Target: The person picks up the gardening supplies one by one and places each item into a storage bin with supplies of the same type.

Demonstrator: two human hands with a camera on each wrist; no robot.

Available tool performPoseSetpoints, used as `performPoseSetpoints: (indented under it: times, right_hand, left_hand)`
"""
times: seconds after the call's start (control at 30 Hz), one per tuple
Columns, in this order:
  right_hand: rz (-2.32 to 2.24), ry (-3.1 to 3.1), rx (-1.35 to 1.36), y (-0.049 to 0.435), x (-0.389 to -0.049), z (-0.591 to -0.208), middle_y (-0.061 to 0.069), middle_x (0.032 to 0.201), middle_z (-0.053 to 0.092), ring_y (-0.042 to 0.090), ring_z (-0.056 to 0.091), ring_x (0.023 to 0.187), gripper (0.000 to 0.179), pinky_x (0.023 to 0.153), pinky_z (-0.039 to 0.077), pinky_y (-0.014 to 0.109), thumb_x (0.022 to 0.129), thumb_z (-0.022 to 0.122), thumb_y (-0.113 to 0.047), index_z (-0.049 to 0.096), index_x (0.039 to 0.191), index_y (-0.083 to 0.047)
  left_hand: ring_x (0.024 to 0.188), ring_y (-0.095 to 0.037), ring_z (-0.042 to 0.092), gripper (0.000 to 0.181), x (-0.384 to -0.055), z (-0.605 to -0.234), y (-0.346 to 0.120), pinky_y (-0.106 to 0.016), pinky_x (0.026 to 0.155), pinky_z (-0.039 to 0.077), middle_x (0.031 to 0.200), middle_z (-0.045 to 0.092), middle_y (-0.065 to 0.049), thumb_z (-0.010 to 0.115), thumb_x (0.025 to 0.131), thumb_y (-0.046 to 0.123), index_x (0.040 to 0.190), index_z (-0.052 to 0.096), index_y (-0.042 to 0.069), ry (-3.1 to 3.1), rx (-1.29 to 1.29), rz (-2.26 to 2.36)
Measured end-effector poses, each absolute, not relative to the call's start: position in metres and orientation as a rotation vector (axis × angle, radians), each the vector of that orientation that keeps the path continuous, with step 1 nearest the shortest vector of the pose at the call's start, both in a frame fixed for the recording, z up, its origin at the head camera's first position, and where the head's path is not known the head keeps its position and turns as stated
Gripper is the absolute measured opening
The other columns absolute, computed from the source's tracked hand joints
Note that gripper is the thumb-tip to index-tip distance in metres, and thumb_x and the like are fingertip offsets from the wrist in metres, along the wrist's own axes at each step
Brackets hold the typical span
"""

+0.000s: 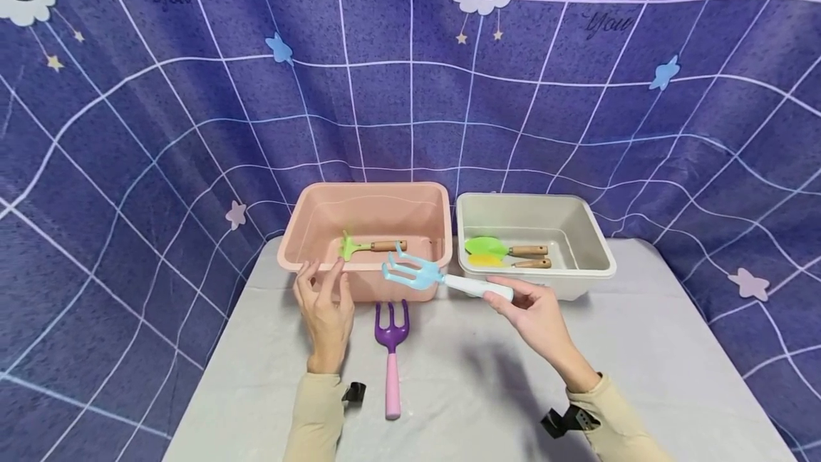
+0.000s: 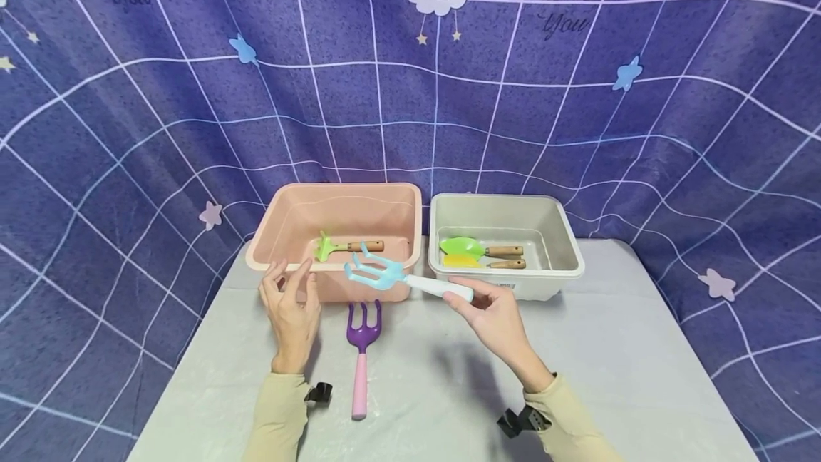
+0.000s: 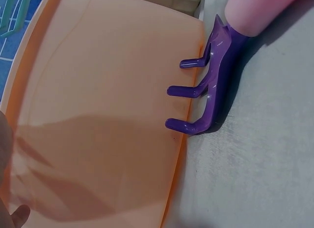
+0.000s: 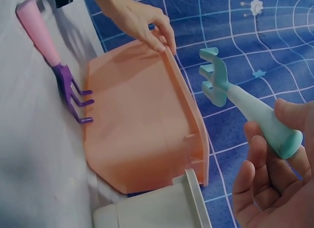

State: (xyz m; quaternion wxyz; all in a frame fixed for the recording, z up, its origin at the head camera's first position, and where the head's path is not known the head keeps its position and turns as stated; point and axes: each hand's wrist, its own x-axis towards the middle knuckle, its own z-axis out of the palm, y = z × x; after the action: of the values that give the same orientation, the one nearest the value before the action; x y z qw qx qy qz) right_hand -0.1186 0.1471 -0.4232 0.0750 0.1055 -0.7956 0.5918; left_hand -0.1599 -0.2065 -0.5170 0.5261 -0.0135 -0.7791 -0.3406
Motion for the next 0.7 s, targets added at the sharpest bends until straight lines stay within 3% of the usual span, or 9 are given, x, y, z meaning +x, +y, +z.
performPoseSetpoints:
  times: [0.7]
  right_hand:
    - [1.779, -2.389, 0.326, 0.1383, -0.1282, -0.4185, -0.006, 0.064, 0.050, 0.004, 0.043, 0.057, 0.032, 0.052, 0.038, 0.020, 0.089, 0.086, -0.014, 0.081, 0.120, -0.005]
  left_hand:
    - [0.140, -0.048, 0.048, 0.030, -0.1610, -0.5175, -0.2052, -0.052, 0.123, 0.039, 0.135, 0.057, -0.032, 0.078, 0.094, 0.008, 0.123, 0.081, 0.015, -1.849, -0.041, -0.805]
